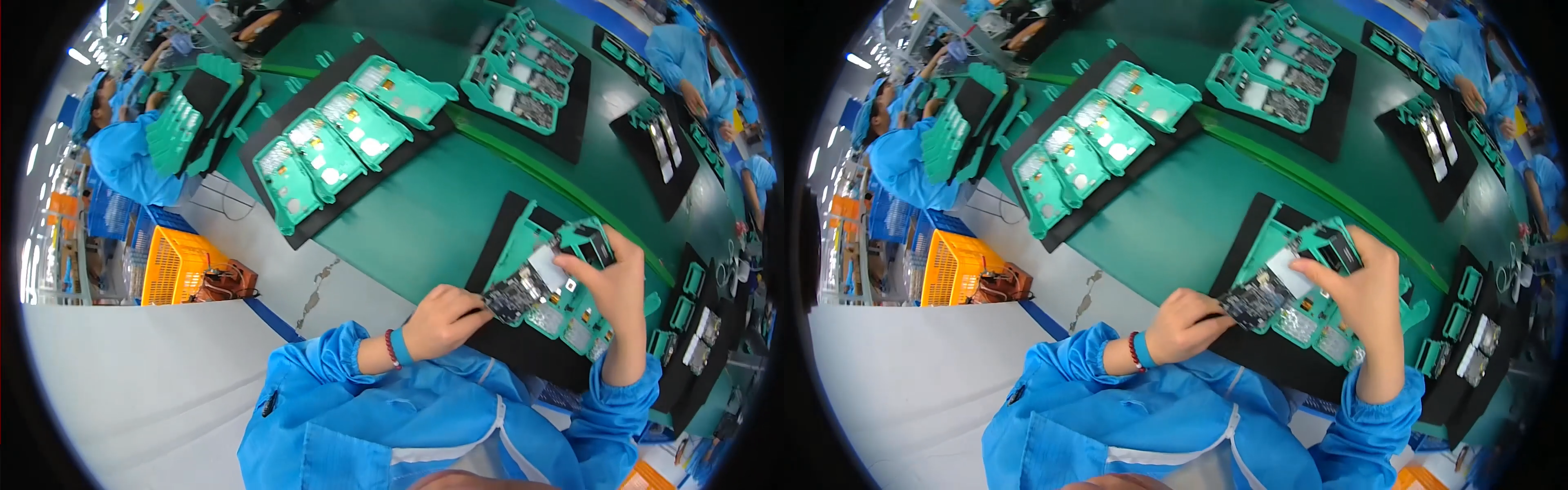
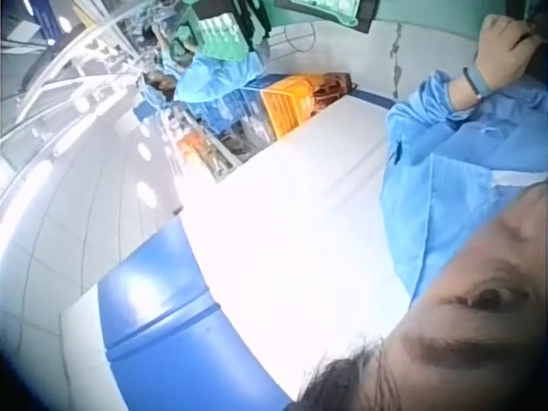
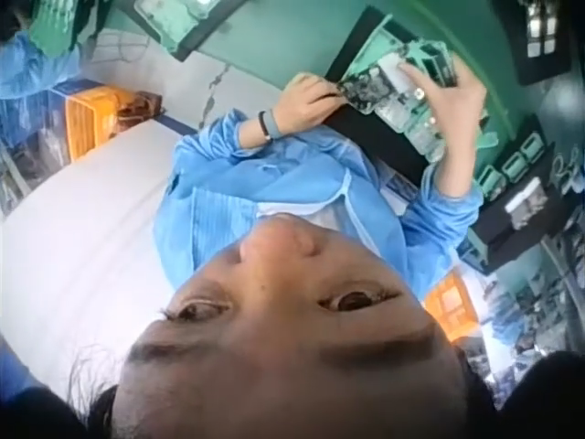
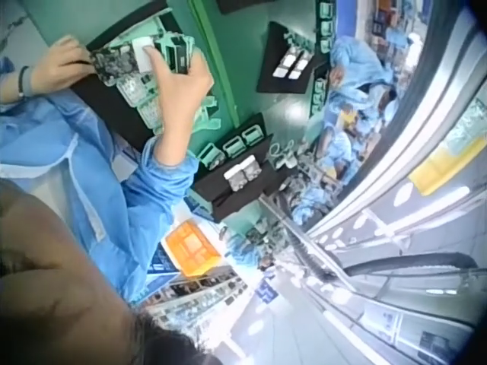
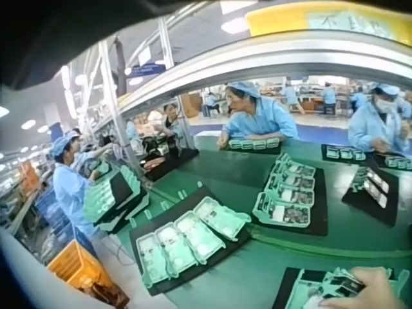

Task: The person assembles circuit boards into green plastic casings for handheld electronic devices by hand, integrating keypads into the casings.

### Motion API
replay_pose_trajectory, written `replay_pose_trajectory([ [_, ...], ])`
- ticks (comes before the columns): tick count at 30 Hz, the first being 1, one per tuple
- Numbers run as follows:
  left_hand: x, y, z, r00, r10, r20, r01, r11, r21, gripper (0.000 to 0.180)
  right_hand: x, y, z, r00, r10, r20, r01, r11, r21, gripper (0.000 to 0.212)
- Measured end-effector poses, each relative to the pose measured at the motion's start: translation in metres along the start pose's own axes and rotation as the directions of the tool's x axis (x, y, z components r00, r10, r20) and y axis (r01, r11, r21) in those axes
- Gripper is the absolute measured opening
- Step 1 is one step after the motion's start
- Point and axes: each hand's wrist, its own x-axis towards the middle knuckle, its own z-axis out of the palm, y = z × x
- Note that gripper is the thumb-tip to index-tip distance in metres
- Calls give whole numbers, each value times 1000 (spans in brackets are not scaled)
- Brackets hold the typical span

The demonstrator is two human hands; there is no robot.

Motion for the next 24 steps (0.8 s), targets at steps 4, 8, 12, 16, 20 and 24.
replay_pose_trajectory([
  [4,-3,3,4,996,-72,-50,73,997,36,22,11,4,-3,997,10,71,-9,1000,-21,37],
  [8,10,2,-4,995,-65,-78,67,997,25,26,16,4,5,993,-42,112,55,992,-114,38],
  [12,12,2,-2,997,-58,-47,58,998,-1,32,21,7,4,984,-69,167,96,982,-160,43],
  [16,10,3,-1,999,-48,-21,48,999,-14,31,25,7,9,955,-223,197,275,912,-303,48],
  [20,8,5,0,998,-63,-18,62,998,-21,32,27,9,10,929,-304,209,362,865,-349,46],
  [24,7,6,-1,998,-57,5,57,998,9,34,29,13,14,921,-314,233,371,889,-269,45],
])
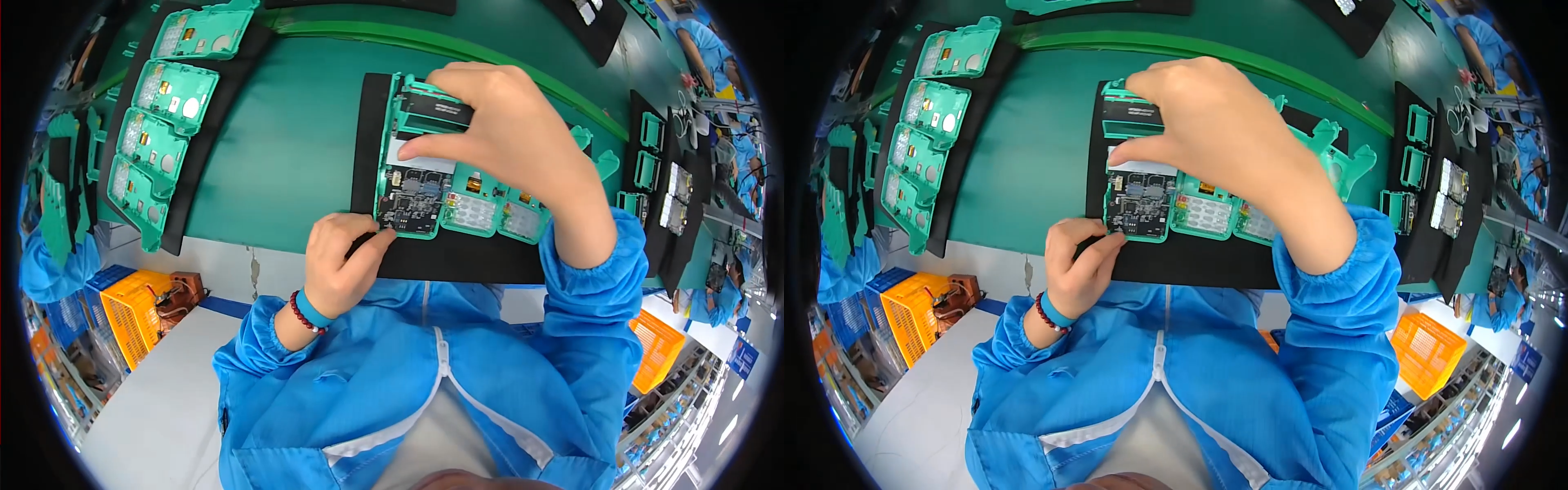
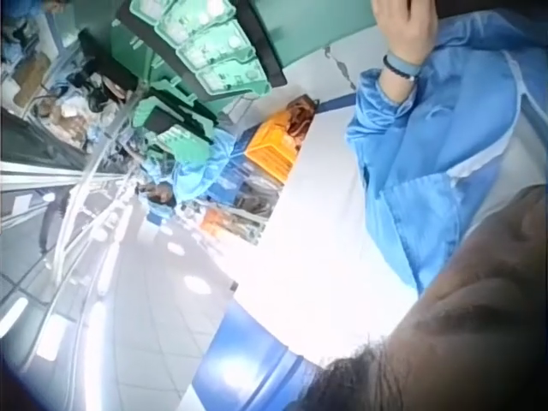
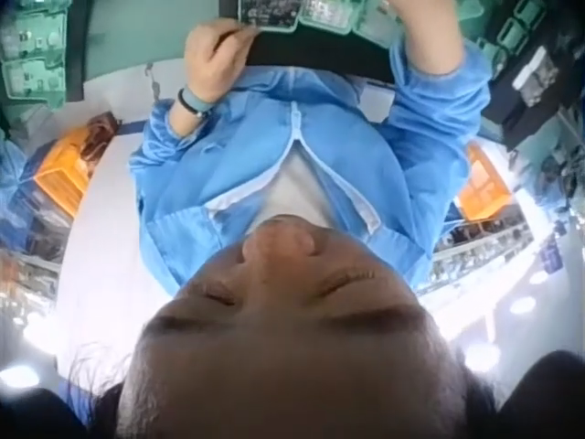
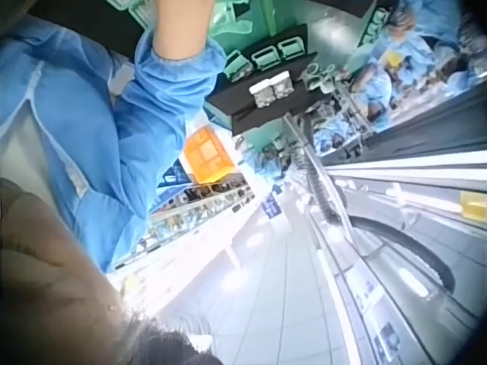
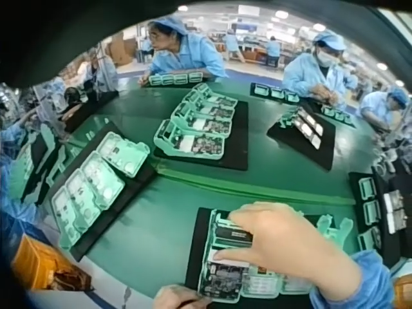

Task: The person assembles circuit boards into green plastic casings for handheld electronic devices by hand, integrating keypads into the casings.

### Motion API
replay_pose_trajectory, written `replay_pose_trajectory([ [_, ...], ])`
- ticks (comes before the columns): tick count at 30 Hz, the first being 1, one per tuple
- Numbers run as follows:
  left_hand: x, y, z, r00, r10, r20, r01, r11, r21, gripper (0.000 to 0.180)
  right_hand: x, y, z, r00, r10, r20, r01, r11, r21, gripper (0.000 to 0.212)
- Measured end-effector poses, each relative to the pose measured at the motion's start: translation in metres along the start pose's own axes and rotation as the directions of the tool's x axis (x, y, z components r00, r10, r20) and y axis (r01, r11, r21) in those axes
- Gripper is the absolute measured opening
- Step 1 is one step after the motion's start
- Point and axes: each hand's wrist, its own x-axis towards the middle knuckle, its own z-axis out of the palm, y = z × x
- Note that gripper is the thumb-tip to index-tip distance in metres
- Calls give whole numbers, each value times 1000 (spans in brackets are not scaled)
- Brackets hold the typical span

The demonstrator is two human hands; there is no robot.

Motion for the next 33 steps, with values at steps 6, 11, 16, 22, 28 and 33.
replay_pose_trajectory([
  [6,8,1,-6,981,-2,195,-29,987,159,47,5,4,21,997,-6,-78,-5,991,-137,51],
  [11,13,5,-11,949,-49,310,1,988,153,49,14,31,42,875,-242,-420,45,903,-427,51],
  [16,11,5,-11,945,-45,324,-22,979,202,45,13,27,49,867,-250,-432,11,876,-483,49],
  [22,19,5,-14,932,-55,358,-28,975,220,47,14,25,45,973,-39,-225,-51,923,-381,50],
  [28,42,15,-8,926,-62,373,-34,969,245,51,9,42,72,928,-146,-342,-50,863,-503,53],
  [33,55,15,2,917,-22,399,-68,975,211,54,5,36,66,961,-72,-267,-61,886,-459,57],
])
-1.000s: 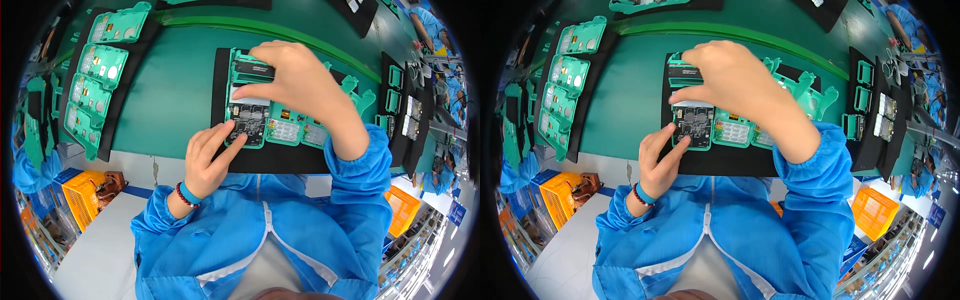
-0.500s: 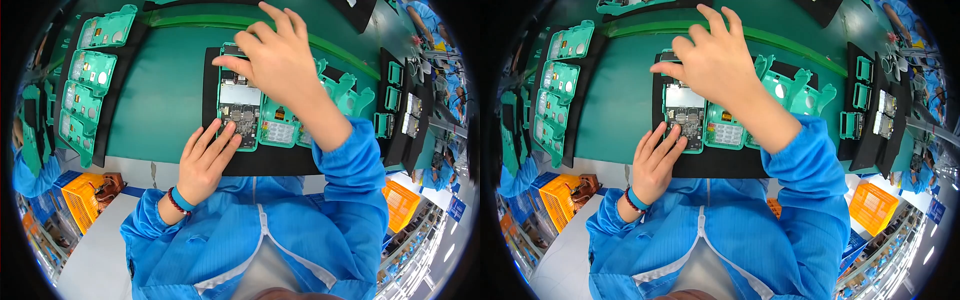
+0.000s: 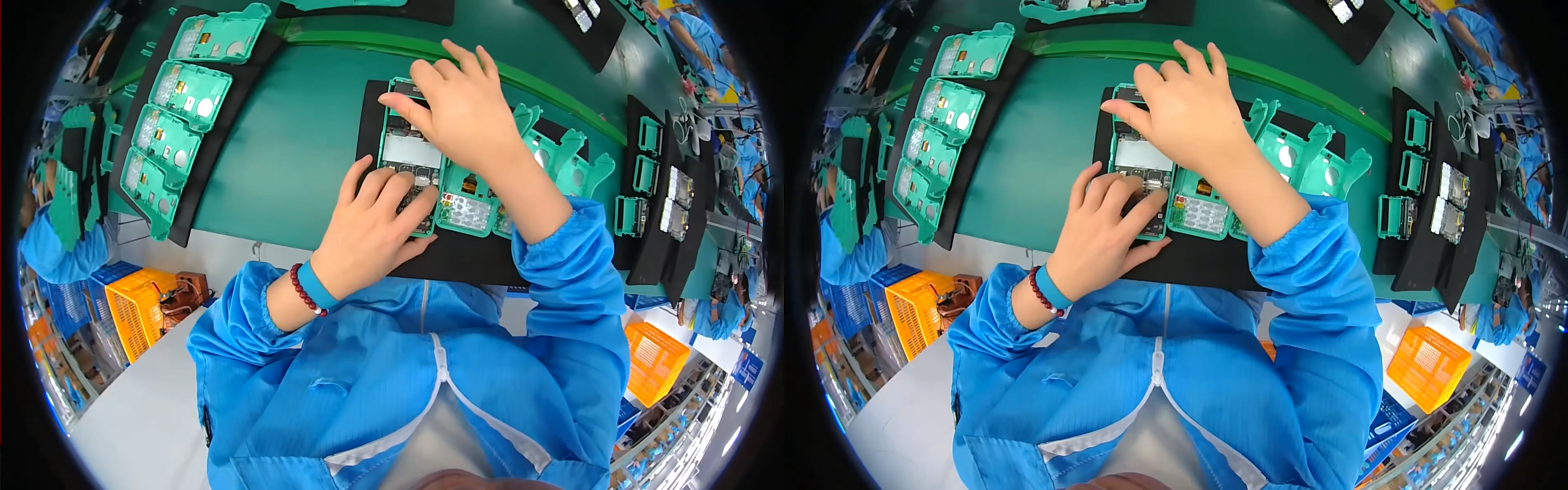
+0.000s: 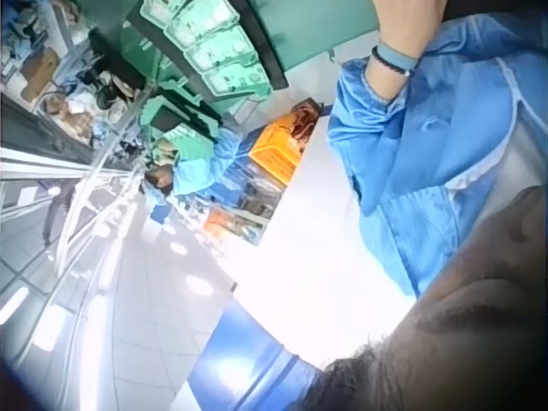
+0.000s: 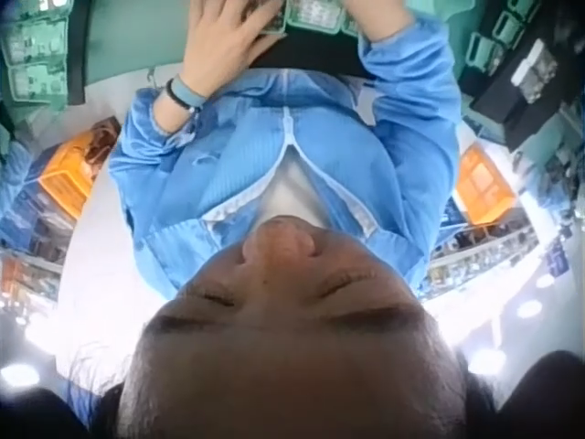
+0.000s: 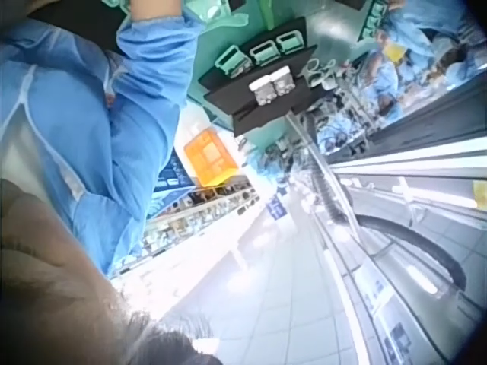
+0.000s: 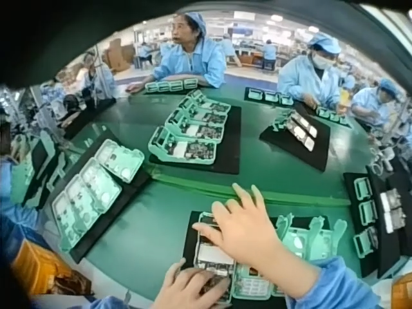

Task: The person assembles circuit boards into green plastic casings for handheld electronic devices by hand, integrating keypads into the casings.

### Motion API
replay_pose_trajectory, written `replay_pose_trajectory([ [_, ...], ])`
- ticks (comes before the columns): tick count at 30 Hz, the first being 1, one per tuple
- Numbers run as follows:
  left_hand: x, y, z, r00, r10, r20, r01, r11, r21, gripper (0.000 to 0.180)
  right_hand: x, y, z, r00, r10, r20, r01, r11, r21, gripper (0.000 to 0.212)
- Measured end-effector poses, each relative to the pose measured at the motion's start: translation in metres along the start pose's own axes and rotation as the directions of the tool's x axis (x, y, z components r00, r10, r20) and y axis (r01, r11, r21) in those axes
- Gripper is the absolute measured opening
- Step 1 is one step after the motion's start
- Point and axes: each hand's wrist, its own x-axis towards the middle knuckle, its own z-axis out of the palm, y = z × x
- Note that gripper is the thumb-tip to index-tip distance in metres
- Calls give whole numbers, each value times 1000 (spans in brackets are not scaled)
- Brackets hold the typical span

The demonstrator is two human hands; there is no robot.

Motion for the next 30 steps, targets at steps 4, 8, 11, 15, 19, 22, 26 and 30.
replay_pose_trajectory([
  [4,0,0,2,1000,11,-9,-11,1000,21,53,0,1,-3,999,13,50,-13,1000,7,54],
  [8,2,-6,-6,998,65,4,-65,998,-4,49,0,8,-6,998,35,49,-46,970,240,54],
  [11,-8,-10,-5,997,68,-27,-68,998,16,47,2,6,-27,953,273,135,-282,625,727,46],
  [15,-27,-13,-4,991,84,-104,-71,990,120,51,-20,-1,-67,962,-194,190,62,837,544,38],
  [19,-22,-18,-5,947,183,-264,-181,983,34,36,-47,-4,-85,899,-291,327,129,890,437,34],
  [22,-18,-22,-5,902,147,-407,-210,971,-115,33,-40,-11,-97,908,-275,314,109,882,459,31],
  [26,-12,-25,-13,893,29,-449,-197,923,-332,28,-19,-16,-107,900,-291,326,77,839,538,40],
  [30,-14,-31,-16,939,30,-343,-176,899,-401,34,-22,-8,-90,909,-331,252,164,841,516,35],
])
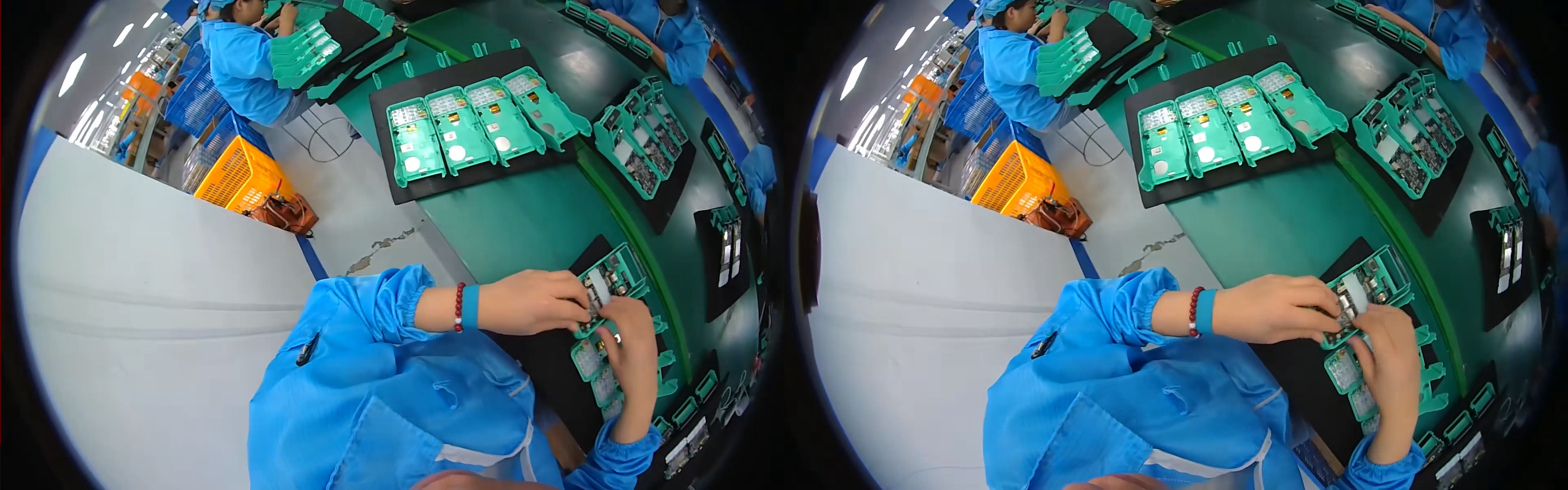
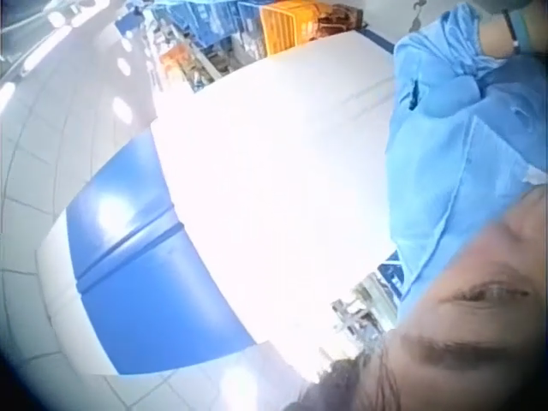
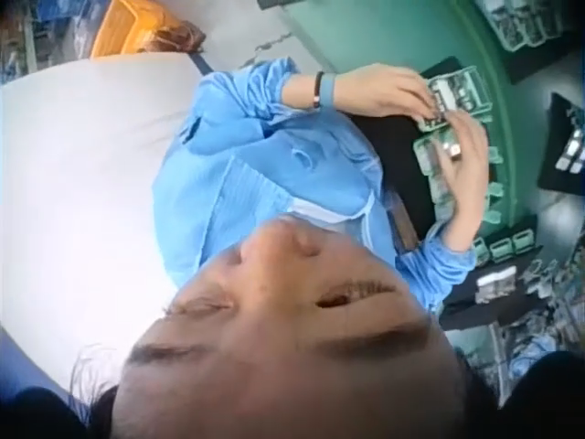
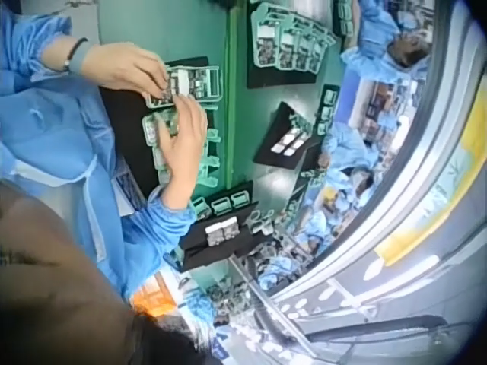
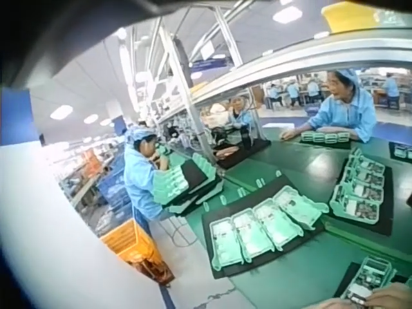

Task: The person assembles circuit boards into green plastic casings for handheld electronic devices by hand, integrating keypads into the casings.

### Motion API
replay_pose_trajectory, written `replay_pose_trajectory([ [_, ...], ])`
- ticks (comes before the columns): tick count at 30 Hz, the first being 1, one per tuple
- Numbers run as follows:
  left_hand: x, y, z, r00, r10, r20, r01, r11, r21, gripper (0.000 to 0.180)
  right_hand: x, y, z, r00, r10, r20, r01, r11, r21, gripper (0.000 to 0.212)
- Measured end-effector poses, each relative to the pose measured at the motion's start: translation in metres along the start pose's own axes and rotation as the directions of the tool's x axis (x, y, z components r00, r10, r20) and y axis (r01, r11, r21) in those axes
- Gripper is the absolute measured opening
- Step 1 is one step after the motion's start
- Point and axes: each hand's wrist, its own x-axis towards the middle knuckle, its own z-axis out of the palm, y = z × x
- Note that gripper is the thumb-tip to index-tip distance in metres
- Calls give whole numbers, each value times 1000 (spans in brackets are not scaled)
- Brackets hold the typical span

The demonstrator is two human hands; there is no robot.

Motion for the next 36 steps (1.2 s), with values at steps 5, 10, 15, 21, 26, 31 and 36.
replay_pose_trajectory([
  [5,-14,-5,10,997,68,24,-73,948,309,48,5,4,18,981,-193,-33,185,971,-153,32],
  [10,-16,1,-17,996,-52,66,44,992,117,47,-1,-3,27,973,-72,-219,63,997,-48,40],
  [15,-51,0,-19,819,-574,6,281,392,-876,32,-11,-22,16,832,463,-304,-363,870,333,125],
  [21,-59,6,-7,811,-558,176,245,51,-968,46,-5,-46,26,739,643,-201,-449,692,565,108],
  [26,-69,9,3,809,-541,231,285,18,-958,52,-10,-59,31,655,638,-405,-493,767,411,99],
  [31,-78,15,11,821,-515,247,289,2,-957,54,-18,-61,41,626,505,-594,-387,863,326,98],
  [36,-85,18,13,819,-508,268,295,-28,-955,55,-21,-62,44,612,437,-659,-331,899,288,94],
])
